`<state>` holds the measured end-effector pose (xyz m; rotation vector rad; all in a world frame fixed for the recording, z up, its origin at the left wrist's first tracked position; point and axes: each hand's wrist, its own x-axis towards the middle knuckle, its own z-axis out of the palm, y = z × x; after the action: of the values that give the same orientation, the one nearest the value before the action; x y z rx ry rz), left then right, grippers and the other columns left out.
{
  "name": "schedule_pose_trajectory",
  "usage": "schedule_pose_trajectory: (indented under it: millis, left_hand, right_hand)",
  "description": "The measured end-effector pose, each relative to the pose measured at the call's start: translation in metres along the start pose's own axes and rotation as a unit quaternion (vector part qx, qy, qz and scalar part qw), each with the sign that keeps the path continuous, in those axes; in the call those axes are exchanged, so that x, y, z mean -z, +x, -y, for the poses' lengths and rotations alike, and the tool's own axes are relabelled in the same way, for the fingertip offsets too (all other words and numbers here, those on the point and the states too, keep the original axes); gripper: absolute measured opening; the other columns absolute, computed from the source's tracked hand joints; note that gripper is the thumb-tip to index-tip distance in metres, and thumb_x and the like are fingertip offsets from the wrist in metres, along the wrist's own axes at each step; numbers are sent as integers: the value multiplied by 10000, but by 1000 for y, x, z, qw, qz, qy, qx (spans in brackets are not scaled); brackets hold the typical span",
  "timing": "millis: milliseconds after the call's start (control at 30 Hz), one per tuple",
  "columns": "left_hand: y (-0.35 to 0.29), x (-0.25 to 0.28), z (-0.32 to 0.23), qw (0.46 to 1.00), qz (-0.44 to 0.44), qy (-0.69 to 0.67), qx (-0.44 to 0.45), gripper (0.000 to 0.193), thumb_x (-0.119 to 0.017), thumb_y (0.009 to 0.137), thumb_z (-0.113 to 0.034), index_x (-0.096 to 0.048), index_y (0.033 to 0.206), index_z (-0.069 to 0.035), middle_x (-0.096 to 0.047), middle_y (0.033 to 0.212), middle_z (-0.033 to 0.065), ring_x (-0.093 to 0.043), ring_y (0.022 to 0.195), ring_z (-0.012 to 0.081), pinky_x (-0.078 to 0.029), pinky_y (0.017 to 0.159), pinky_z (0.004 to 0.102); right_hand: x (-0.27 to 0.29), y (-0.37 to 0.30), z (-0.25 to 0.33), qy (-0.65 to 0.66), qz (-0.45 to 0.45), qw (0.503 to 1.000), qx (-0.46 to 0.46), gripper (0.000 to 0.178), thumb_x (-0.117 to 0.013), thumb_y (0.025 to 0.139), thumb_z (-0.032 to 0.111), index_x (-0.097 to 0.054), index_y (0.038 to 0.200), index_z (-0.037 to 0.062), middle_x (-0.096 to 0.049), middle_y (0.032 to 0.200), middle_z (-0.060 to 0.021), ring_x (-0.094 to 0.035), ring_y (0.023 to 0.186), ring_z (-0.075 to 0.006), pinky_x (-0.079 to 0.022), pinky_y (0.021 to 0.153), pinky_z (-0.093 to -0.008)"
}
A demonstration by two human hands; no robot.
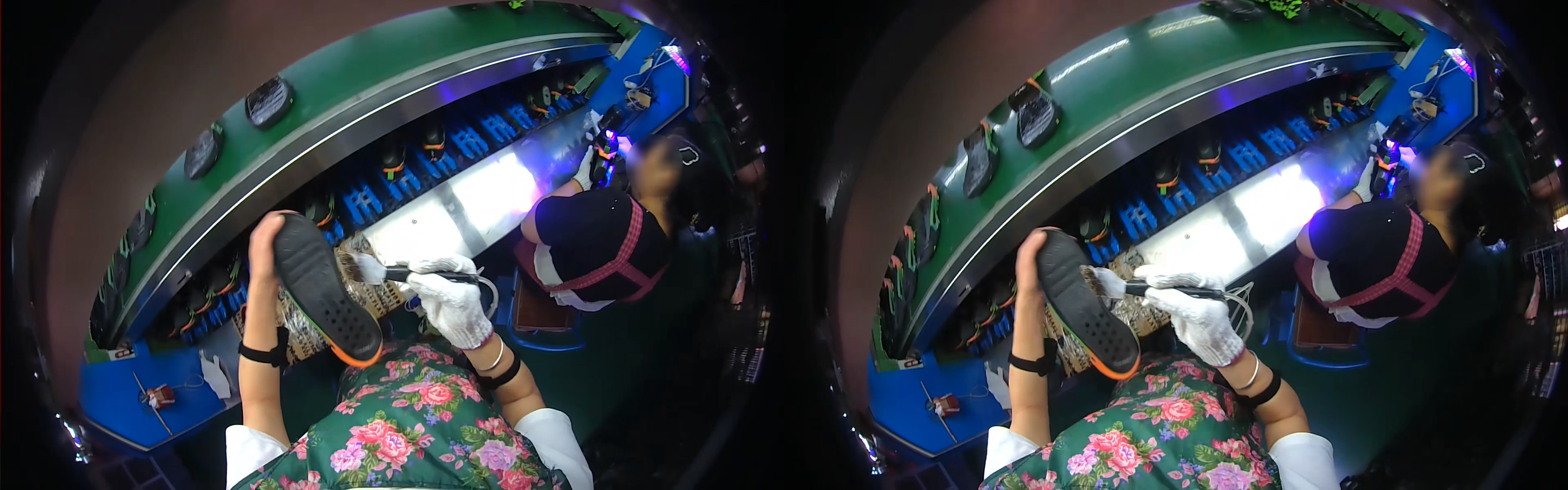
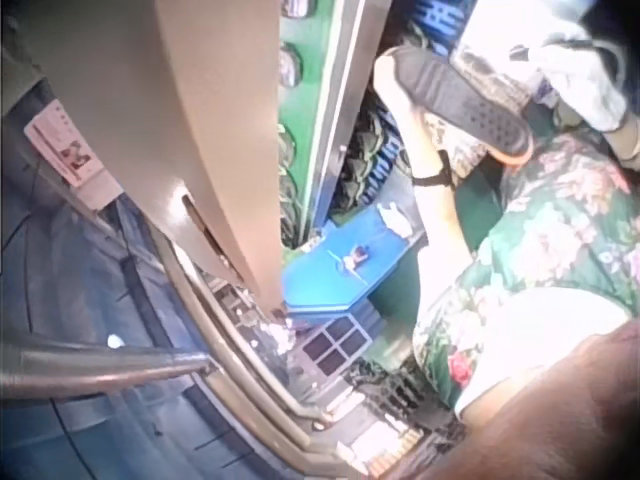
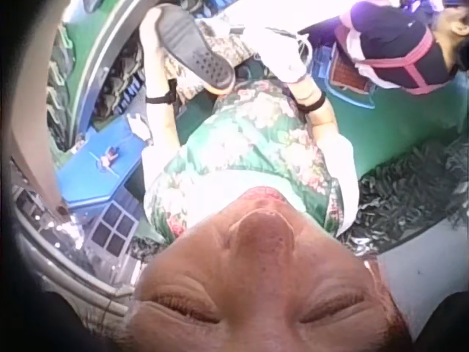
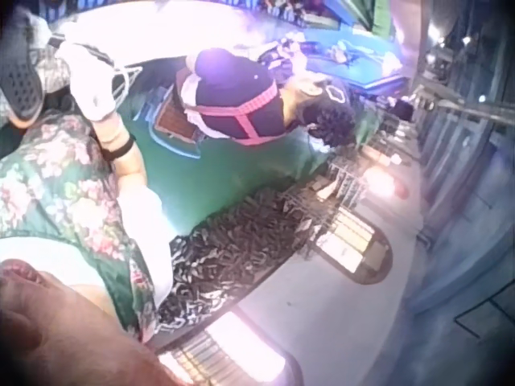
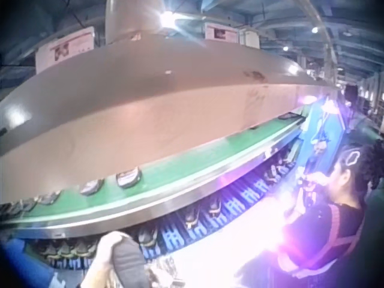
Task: Apply adhesive to the edges and surfaces of shoe soles using a brush.
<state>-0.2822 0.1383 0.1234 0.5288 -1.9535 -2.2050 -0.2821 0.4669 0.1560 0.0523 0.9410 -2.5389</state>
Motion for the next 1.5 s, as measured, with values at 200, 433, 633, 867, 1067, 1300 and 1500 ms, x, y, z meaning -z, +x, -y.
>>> schedule_pose_trajectory:
  millis: [200,433,633,867,1067,1300,1500]
  left_hand:
    - [-47,-29,55,948,-29,-178,261,486,-612,964,-535,-731,935,-65,-751,857,43,-720,735,180,-600,746,338]
    - [-131,-29,83,772,272,-486,307,1297,-231,751,-1004,-353,1545,14,-468,1467,339,-541,1305,463,-425,1119,560]
    - [-129,-39,78,810,190,-493,256,1218,-192,747,-1009,-513,1407,-37,-671,1134,228,-691,936,360,-551,908,513]
    - [-119,-72,46,792,103,-583,151,1081,-191,858,-918,-416,1528,-99,-539,1465,118,-571,1288,294,-475,1082,480]
    - [-131,-85,43,867,118,-470,118,1016,-257,886,-893,-411,1541,-131,-513,1500,82,-512,1350,282,-395,1150,454]
    - [-133,-103,33,930,77,-323,155,1124,-192,842,-941,-339,1564,-91,-473,1517,139,-491,1369,314,-394,1151,492]
    - [-131,-98,70,857,140,-486,99,1030,-183,901,-881,-411,1537,-104,-554,1459,108,-563,1311,256,-454,1115,428]
  right_hand:
    - [-12,2,-39,-183,92,979,10,222,-704,906,-1,-726,1125,-24,-723,1206,-121,-668,1124,-190,-522,1002,-333]
    - [-25,2,-48,-165,48,982,-80,263,-710,920,29,-704,1178,-22,-739,1100,-100,-697,998,-168,-569,886,-297]
    - [-38,3,-52,-201,71,975,-63,266,-741,902,45,-720,1154,-38,-745,863,-84,-693,660,-133,-563,556,-264]
    - [-63,16,-41,-522,133,765,353,209,-773,759,-65,-778,952,14,-778,962,-126,-744,866,-231,-579,778,-328]
    - [-70,26,-25,-598,180,645,441,362,-754,790,4,-757,1146,65,-749,1144,-103,-728,998,-281,-568,848,-362]
    - [-55,6,-39,-655,224,594,410,367,-745,785,41,-750,1150,70,-730,1177,-120,-703,1086,-306,-548,914,-416]
    - [-64,6,-27,-568,198,713,361,333,-736,809,23,-758,1137,79,-742,1137,-114,-710,1063,-307,-534,919,-405]
